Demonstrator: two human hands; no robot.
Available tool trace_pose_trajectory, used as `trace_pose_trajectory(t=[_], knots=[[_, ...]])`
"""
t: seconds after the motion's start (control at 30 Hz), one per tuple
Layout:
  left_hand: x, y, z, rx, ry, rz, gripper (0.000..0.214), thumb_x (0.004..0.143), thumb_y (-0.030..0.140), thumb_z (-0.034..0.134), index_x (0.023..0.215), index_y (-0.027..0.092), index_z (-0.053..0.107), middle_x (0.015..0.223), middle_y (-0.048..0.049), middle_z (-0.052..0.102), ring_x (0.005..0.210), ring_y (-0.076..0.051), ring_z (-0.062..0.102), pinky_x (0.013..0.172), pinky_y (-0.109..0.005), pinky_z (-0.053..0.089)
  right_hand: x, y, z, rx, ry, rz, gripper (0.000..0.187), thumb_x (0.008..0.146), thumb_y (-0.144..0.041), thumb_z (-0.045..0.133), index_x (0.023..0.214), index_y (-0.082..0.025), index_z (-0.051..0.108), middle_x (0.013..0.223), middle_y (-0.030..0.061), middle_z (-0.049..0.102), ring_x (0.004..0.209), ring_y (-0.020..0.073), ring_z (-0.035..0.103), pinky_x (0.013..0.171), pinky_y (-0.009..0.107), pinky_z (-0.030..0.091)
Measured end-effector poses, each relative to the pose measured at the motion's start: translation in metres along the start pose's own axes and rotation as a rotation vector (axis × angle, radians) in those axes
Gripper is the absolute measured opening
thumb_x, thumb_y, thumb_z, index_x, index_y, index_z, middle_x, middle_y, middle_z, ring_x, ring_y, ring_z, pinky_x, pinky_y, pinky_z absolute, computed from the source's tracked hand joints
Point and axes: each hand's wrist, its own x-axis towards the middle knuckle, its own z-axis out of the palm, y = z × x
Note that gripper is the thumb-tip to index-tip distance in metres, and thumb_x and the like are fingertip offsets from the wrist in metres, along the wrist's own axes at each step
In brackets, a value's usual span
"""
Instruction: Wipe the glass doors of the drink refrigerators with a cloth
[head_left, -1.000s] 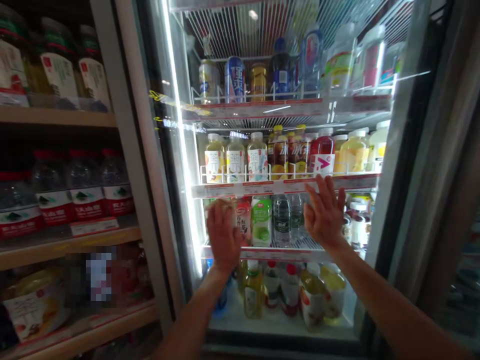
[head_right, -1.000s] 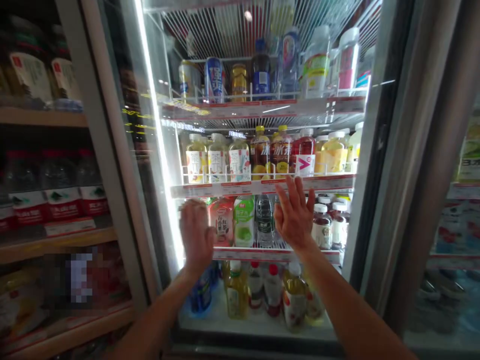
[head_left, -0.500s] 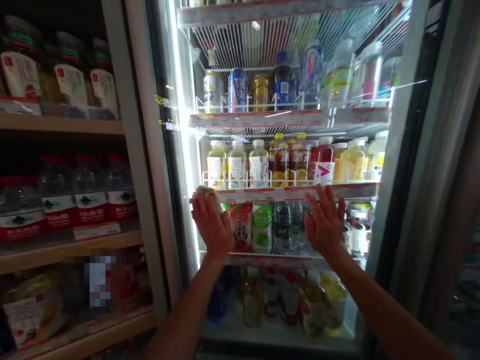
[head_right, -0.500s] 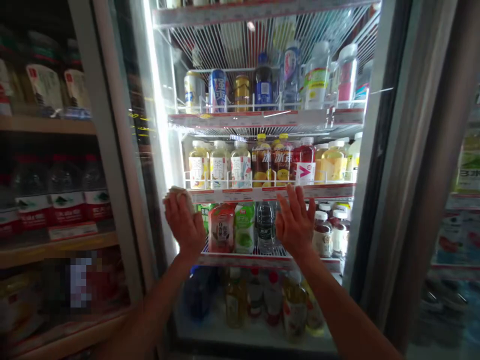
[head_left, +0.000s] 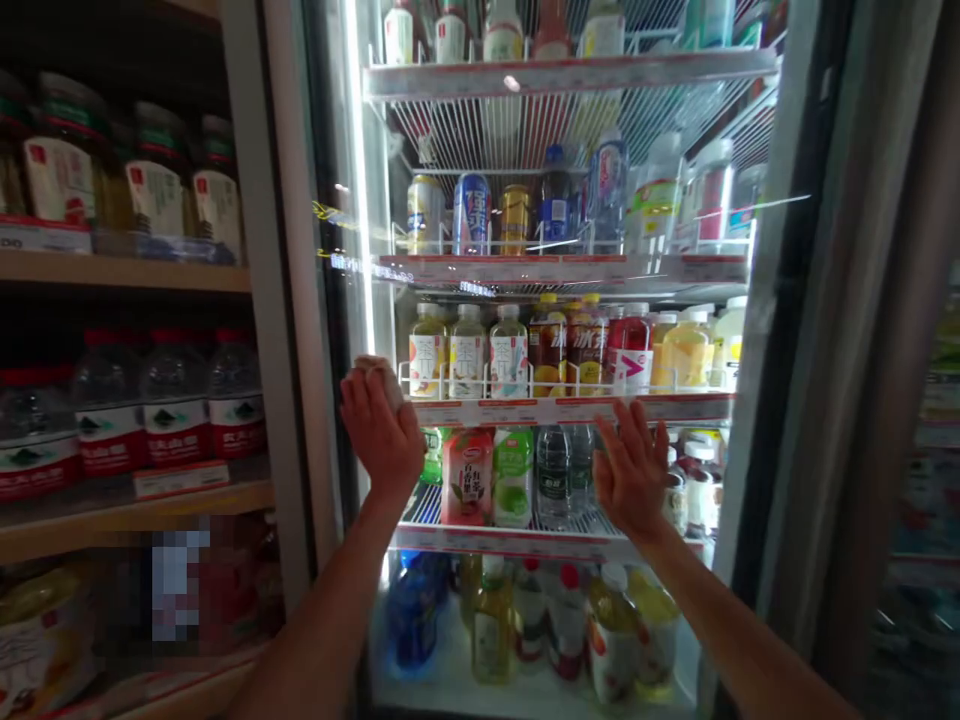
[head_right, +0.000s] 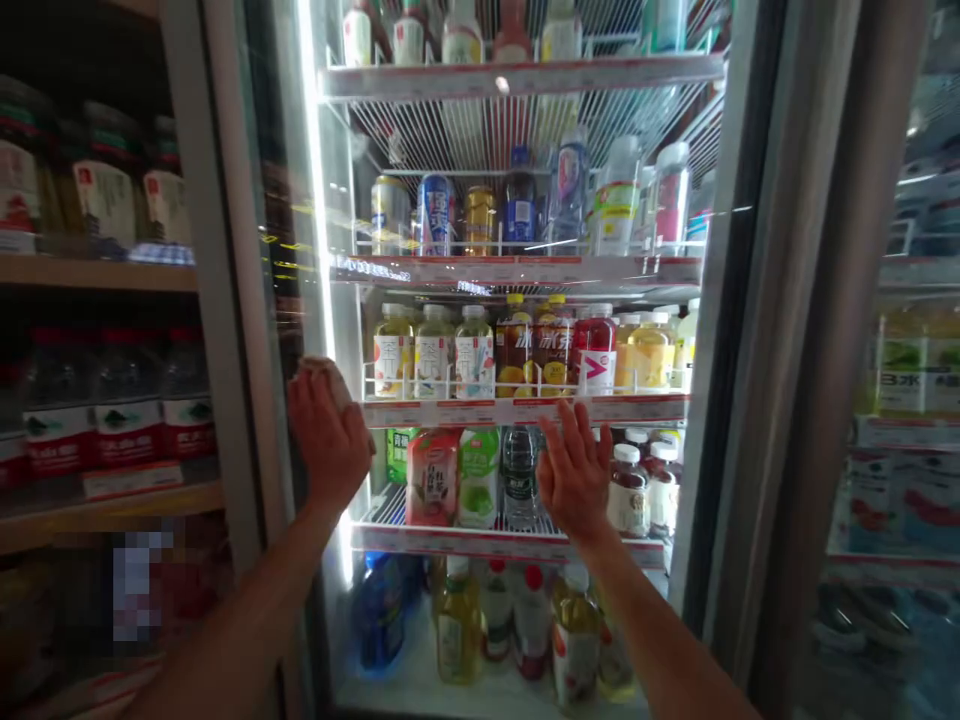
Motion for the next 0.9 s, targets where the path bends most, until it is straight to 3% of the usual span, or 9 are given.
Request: trace_pose_trajectory(t=[0.07, 0.23, 0.3, 0.43, 0.53, 0.6, 0.77, 0.83, 0.9], knots=[[0.006, 0.030, 0.010, -0.064, 0.016, 0.058, 0.060, 0.091, 0.031, 0.036, 0.145, 0.014, 0.017, 0.152, -0.0146, 0.019, 0.142, -0.028, 0.009, 0.114, -0.053, 0.016, 0.000, 0.000, 0.001, -0.002, 0.003, -0.002, 0.064, 0.087, -0.018, 0.045, 0.146, -0.029, 0.021, 0.151, 0.0048, 0.029, 0.138, 0.0247, 0.028, 0.112, 0.050, 0.019], [0.010, 0.104, 0.034, -0.233, -0.151, 0.591, 0.062, 0.090, 0.024, 0.039, 0.146, 0.017, 0.014, 0.148, -0.0091, 0.032, 0.141, -0.020, 0.016, 0.114, -0.040, 0.024, 0.000, 0.001, 0.001, 0.004, 0.007, -0.013, 0.063, 0.087, -0.017, 0.045, 0.145, -0.029, 0.023, 0.150, 0.0058, 0.031, 0.138, 0.0249, 0.029, 0.112, 0.050, 0.019], [0.021, 0.092, 0.032, -0.188, -0.118, 0.591, 0.060, 0.090, 0.023, 0.037, 0.146, 0.016, 0.016, 0.147, -0.0101, 0.034, 0.141, -0.020, 0.017, 0.114, -0.040, 0.025, -0.002, 0.002, 0.000, 0.012, 0.000, -0.020, 0.064, 0.086, -0.016, 0.046, 0.145, -0.029, 0.023, 0.150, 0.0061, 0.031, 0.138, 0.0248, 0.029, 0.112, 0.050, 0.020], [0.061, 0.024, 0.016, -0.043, 0.009, 0.167, 0.060, 0.091, 0.034, 0.037, 0.144, 0.013, 0.020, 0.150, -0.0161, 0.024, 0.141, -0.028, 0.014, 0.114, -0.050, 0.019, -0.001, 0.004, -0.006, 0.041, -0.034, -0.027, 0.065, 0.086, -0.015, 0.044, 0.146, -0.028, 0.021, 0.150, 0.0066, 0.030, 0.138, 0.0242, 0.027, 0.112, 0.050, 0.020], [0.080, 0.012, 0.013, -0.011, 0.054, -0.010, 0.070, 0.089, 0.044, 0.040, 0.144, 0.007, 0.019, 0.151, -0.0215, 0.018, 0.141, -0.034, 0.011, 0.113, -0.056, 0.015, 0.017, 0.013, -0.009, 0.051, 0.000, -0.023, 0.063, 0.087, -0.016, 0.042, 0.145, -0.029, 0.022, 0.151, 0.0062, 0.028, 0.138, 0.0241, 0.028, 0.113, 0.052, 0.018], [0.076, 0.038, 0.018, -0.045, 0.008, 0.144, 0.070, 0.089, 0.044, 0.040, 0.144, 0.008, 0.017, 0.151, -0.0199, 0.018, 0.141, -0.032, 0.009, 0.114, -0.052, 0.016, 0.038, 0.022, -0.008, 0.034, 0.052, 0.007, 0.060, 0.088, -0.018, 0.042, 0.144, -0.029, 0.025, 0.151, 0.0061, 0.029, 0.138, 0.0244, 0.028, 0.112, 0.052, 0.018], [0.041, 0.116, 0.036, -0.106, -0.224, 0.880, 0.056, 0.090, 0.036, 0.038, 0.141, 0.015, 0.028, 0.147, -0.0075, 0.035, 0.141, -0.023, 0.017, 0.115, -0.040, 0.020, 0.077, 0.043, -0.001, -0.048, 0.134, 0.071, 0.052, 0.089, -0.023, 0.044, 0.140, -0.027, 0.035, 0.148, 0.0069, 0.036, 0.137, 0.0251, 0.031, 0.111, 0.050, 0.020], [0.043, 0.112, 0.036, -0.095, -0.210, 0.882, 0.054, 0.090, 0.031, 0.037, 0.141, 0.017, 0.028, 0.145, -0.0056, 0.038, 0.140, -0.020, 0.019, 0.114, -0.039, 0.021, 0.079, 0.045, 0.000, -0.060, 0.119, 0.056, 0.052, 0.088, -0.022, 0.044, 0.140, -0.027, 0.036, 0.147, 0.0071, 0.037, 0.137, 0.0249, 0.031, 0.111, 0.050, 0.020], [0.058, 0.084, 0.032, -0.079, -0.143, 0.679, 0.055, 0.091, 0.028, 0.036, 0.144, 0.019, 0.023, 0.146, -0.0073, 0.038, 0.140, -0.020, 0.021, 0.114, -0.040, 0.022, 0.076, 0.045, -0.001, -0.062, 0.109, 0.044, 0.052, 0.089, -0.022, 0.043, 0.140, -0.027, 0.035, 0.146, 0.0072, 0.038, 0.137, 0.0243, 0.030, 0.111, 0.050, 0.021]])
